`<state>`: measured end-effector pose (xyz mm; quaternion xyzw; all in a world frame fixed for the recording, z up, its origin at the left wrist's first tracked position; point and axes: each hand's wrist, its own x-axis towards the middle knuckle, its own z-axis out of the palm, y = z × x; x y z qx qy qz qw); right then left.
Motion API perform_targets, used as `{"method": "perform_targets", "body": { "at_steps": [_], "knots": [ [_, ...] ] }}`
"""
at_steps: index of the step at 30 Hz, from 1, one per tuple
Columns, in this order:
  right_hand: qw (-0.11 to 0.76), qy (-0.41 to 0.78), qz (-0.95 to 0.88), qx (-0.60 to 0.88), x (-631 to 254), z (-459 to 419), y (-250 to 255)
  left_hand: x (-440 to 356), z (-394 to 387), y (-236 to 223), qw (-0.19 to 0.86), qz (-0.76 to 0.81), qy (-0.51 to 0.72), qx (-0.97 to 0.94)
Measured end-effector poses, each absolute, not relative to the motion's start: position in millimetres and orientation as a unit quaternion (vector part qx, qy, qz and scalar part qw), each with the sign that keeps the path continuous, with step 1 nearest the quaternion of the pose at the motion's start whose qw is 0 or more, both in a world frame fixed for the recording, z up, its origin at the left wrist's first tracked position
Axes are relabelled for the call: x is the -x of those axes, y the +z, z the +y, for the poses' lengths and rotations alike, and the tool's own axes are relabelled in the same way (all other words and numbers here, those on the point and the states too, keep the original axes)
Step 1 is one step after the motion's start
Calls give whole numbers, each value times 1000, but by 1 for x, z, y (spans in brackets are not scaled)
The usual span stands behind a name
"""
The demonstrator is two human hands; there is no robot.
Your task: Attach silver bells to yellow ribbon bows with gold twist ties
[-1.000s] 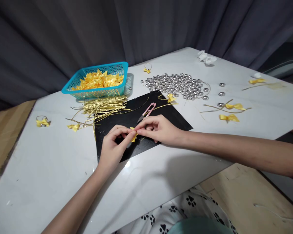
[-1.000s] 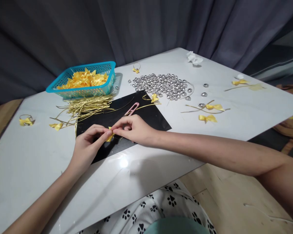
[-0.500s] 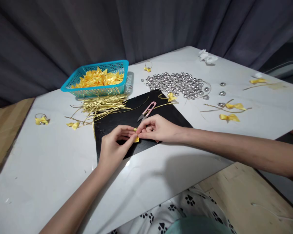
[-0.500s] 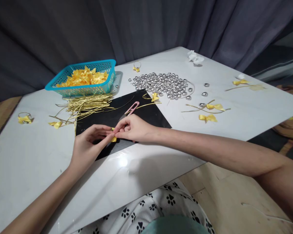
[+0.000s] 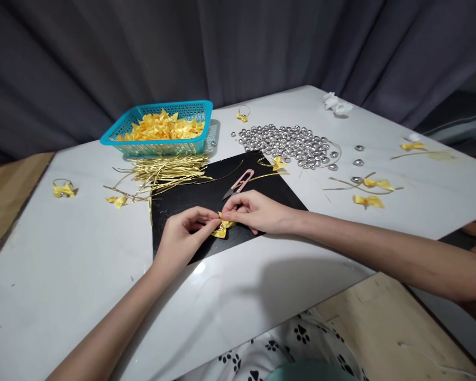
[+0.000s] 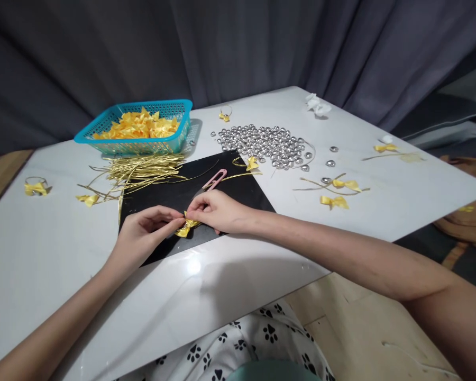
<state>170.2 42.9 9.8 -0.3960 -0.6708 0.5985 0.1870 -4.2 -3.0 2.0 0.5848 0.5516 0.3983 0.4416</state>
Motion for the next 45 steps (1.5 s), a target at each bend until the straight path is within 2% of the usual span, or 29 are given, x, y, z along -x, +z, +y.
{"method": "perform_targets", "body": {
  "at_steps": [5, 13, 21, 29, 38, 45],
  "knots": [
    [192, 584, -691, 381, -173, 40, 6, 5, -3, -1, 419, 542, 404, -606],
    [207, 467, -757, 406, -170, 29, 4, 5, -8, 1, 377, 541, 363, -659],
    [244, 441, -767, 398, -168, 25, -1, 3, -10, 4, 304, 543, 386, -681],
    [265, 453, -749, 403, -169, 25, -4, 3, -9, 4, 308, 551, 384, -674],
    [267, 452, -748, 405, -169, 25, -5, 2, -7, 8, 411, 573, 376, -601],
    [278, 462, -739, 405, -168, 26, -8, 2, -8, 5, 420, 576, 373, -593]
  ]
}}
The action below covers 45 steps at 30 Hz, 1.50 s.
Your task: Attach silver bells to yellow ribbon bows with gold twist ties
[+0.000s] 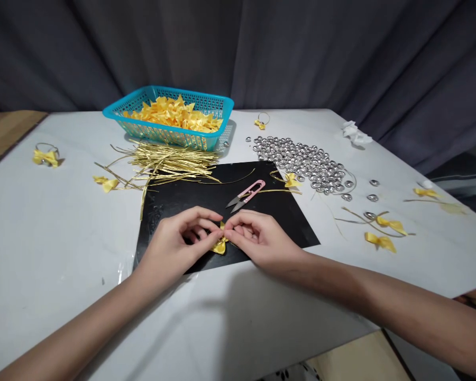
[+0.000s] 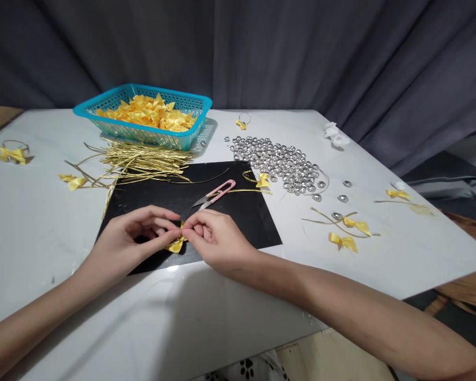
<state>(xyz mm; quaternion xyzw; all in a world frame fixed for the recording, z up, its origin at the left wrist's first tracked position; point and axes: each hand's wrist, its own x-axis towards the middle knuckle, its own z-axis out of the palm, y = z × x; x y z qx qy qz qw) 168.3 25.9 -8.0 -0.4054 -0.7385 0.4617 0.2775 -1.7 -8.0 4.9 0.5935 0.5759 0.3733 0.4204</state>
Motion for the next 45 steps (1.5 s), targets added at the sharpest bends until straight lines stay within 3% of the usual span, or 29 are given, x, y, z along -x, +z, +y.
{"method": "perform_targets", "body": {
  "at_steps": [10, 18, 33, 45],
  "knots": [
    [263, 479, -727, 417, -166, 25, -4, 2, -9, 8, 382, 569, 398, -610],
    [274, 476, -733, 402, -169, 25, -4, 3, -11, 6, 282, 568, 373, -677],
    [298, 472, -724, 405, -169, 25, -5, 4, -9, 5, 224, 553, 329, -732],
    [281, 557, -663, 414, -167, 27, -3, 3, -6, 5, 282, 545, 364, -701]
  ]
}}
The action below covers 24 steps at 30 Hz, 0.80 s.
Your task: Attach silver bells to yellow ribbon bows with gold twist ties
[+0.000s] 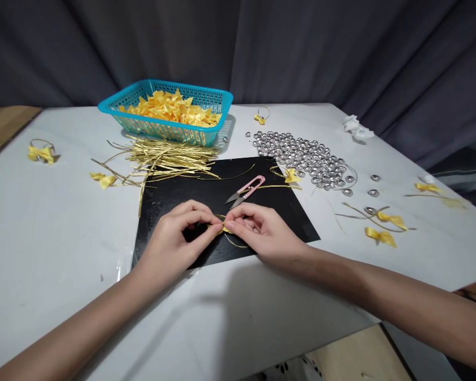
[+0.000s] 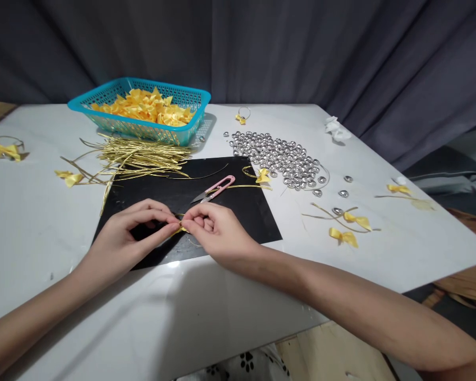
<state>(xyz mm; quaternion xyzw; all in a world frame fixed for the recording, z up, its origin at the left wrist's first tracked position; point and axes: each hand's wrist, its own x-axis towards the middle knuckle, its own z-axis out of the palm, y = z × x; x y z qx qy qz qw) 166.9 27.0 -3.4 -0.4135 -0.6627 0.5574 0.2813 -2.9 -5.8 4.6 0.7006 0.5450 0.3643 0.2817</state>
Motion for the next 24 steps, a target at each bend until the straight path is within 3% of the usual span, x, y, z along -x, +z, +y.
{"method": "perform_targets", "body": {
  "at_steps": [10, 24],
  "knots": [
    [256, 559, -662, 430, -166, 26, 2, 4, -10, 5, 216, 547, 371, -718],
    [254, 610, -628, 412, -167, 29, 2, 5, -9, 4, 216, 524, 377, -733]
  ]
}}
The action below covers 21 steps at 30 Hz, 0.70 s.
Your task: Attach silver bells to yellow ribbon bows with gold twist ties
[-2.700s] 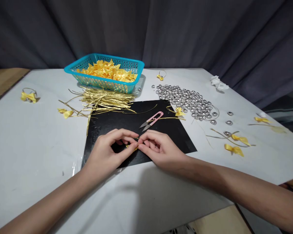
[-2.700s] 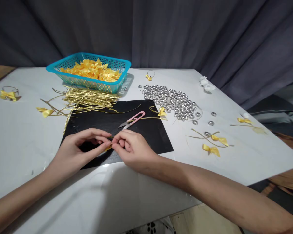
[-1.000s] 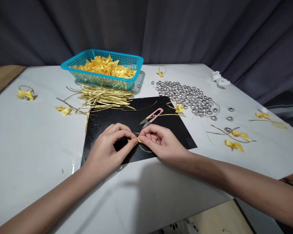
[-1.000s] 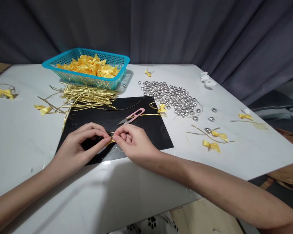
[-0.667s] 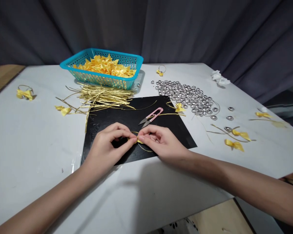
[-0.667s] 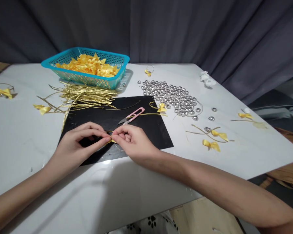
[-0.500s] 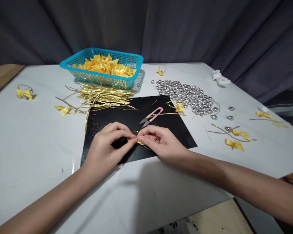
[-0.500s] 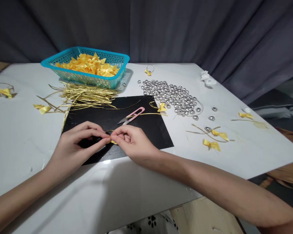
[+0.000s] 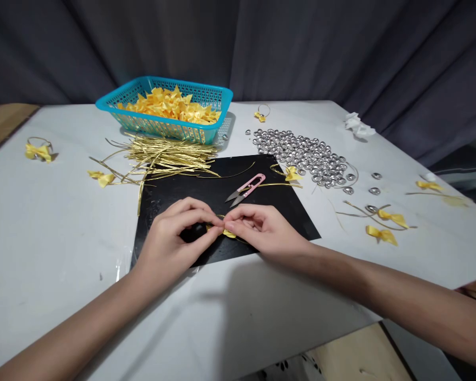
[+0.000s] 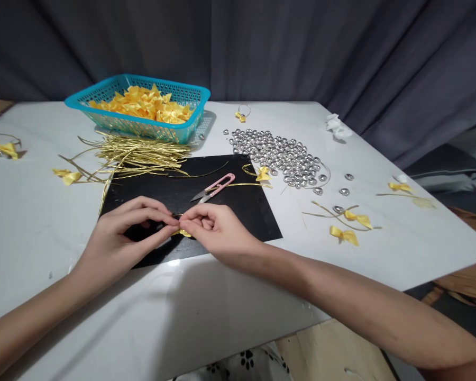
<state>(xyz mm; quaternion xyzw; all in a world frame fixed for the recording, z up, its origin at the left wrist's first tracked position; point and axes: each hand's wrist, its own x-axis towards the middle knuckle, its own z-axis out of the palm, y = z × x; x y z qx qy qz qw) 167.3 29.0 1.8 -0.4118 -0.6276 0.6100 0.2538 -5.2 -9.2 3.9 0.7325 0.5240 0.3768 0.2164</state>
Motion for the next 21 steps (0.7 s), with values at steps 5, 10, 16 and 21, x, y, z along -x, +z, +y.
{"method": "perform_targets", "body": {
  "at_steps": [5, 10, 16, 21],
  "knots": [
    [247, 621, -622, 408, -169, 30, 4, 4, -9, 7, 245, 535, 362, -723],
    [244, 629, -617, 406, -169, 29, 5, 3, -8, 8, 270, 543, 360, -709],
    [246, 624, -620, 406, -169, 30, 3, 3, -6, 9, 318, 550, 356, -685],
    [246, 606, -632, 416, -169, 30, 4, 3, -4, 8, 350, 540, 343, -684]
  ]
}}
